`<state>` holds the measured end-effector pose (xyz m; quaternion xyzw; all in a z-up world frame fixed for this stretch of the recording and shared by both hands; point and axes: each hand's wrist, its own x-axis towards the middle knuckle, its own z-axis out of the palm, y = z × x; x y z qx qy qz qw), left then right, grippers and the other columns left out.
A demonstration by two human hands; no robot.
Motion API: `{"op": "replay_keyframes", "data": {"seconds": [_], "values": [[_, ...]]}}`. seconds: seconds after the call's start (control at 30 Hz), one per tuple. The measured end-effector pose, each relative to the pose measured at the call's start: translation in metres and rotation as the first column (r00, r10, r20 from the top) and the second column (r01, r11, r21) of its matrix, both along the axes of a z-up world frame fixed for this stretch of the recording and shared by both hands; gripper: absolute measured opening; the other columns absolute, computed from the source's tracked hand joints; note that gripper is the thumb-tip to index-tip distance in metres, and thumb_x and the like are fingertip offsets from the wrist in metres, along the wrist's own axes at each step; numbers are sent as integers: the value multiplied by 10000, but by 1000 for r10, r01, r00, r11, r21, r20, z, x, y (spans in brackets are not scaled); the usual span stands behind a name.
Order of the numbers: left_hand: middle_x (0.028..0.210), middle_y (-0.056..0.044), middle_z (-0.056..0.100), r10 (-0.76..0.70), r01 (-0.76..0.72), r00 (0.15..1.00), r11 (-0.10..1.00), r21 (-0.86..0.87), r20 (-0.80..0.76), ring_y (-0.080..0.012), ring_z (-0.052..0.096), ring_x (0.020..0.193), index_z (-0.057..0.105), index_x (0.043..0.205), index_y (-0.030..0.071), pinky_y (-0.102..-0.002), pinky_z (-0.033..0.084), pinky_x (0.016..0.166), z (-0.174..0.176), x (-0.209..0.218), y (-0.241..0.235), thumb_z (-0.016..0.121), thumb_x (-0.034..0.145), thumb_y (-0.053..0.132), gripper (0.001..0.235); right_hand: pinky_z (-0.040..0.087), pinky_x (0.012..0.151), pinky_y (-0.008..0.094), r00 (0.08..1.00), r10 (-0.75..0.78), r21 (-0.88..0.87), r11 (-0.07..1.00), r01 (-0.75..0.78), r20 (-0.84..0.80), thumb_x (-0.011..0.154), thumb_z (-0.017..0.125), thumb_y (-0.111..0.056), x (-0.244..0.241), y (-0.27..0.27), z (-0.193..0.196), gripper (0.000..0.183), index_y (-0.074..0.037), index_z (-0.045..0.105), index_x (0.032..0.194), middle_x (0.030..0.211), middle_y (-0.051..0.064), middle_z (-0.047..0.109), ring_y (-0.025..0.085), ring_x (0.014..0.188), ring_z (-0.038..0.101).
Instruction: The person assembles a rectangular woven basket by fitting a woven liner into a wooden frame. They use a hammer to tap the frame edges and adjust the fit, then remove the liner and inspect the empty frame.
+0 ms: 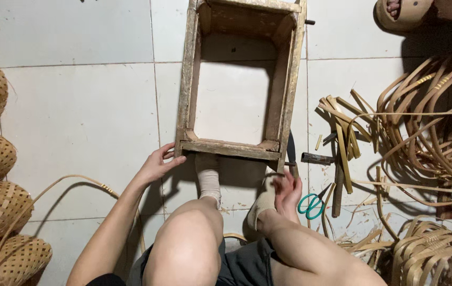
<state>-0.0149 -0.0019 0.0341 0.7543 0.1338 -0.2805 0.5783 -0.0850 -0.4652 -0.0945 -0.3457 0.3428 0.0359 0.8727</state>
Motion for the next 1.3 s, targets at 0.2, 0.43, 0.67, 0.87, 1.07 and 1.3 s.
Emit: {"op": "replay_keyframes", "data": {"seconds": [0.2,0.43,0.67,0.87,1.07,1.3], "values": [[1379,-201,639,13,-13,1000,1000,14,-2,-285,554,1374,446,1494,-11,-412,524,1046,-10,-7,3,797,812,409,875,500,940,412,996,-85,55,995,83,25,1101,450,-407,-10,-11,-22,317,-105,536,1138,1006,62,616,250,990,616],[1414,-204,619,-9,6,999,997,81,45,-293,556,1374,431,1501,-29,-410,483,1089,-5,-2,1,800,825,424,893,470,972,447,997,-66,29,997,66,-32,1100,449,-424,4,-4,-18,362,-100,595,1170,1034,88,605,264,1043,595],[1419,-202,622,-20,19,1000,997,77,16,-300,539,1382,438,1503,-12,-398,461,1099,-1,4,3,784,813,477,913,425,1108,491,996,-84,13,996,84,-2,1094,457,-402,20,5,5,287,-132,517,1170,1270,78,625,268,1218,564],[1227,-222,714,114,-96,992,953,289,-47,-290,712,1184,586,1417,-5,-375,568,979,-1,7,-11,708,800,670,922,428,1128,426,999,-18,-7,1000,18,-46,1000,459,-435,13,11,16,367,-137,597,1166,1263,91,671,269,1240,589],[999,-156,789,111,-73,991,904,422,-67,-247,772,949,687,1302,32,-365,590,872,6,18,-15,703,689,789,974,429,1131,466,994,-58,81,995,51,89,1122,512,-397,8,-1,3,270,-128,515,1145,1108,71,654,277,1187,565],[919,-118,791,111,-79,992,903,421,-52,-223,765,866,705,1286,41,-366,586,818,7,25,-10,701,672,800,976,432,1080,398,992,-61,-68,996,54,-108,1020,391,-400,18,9,12,389,-133,576,1234,1162,40,728,206,1142,622]]}}
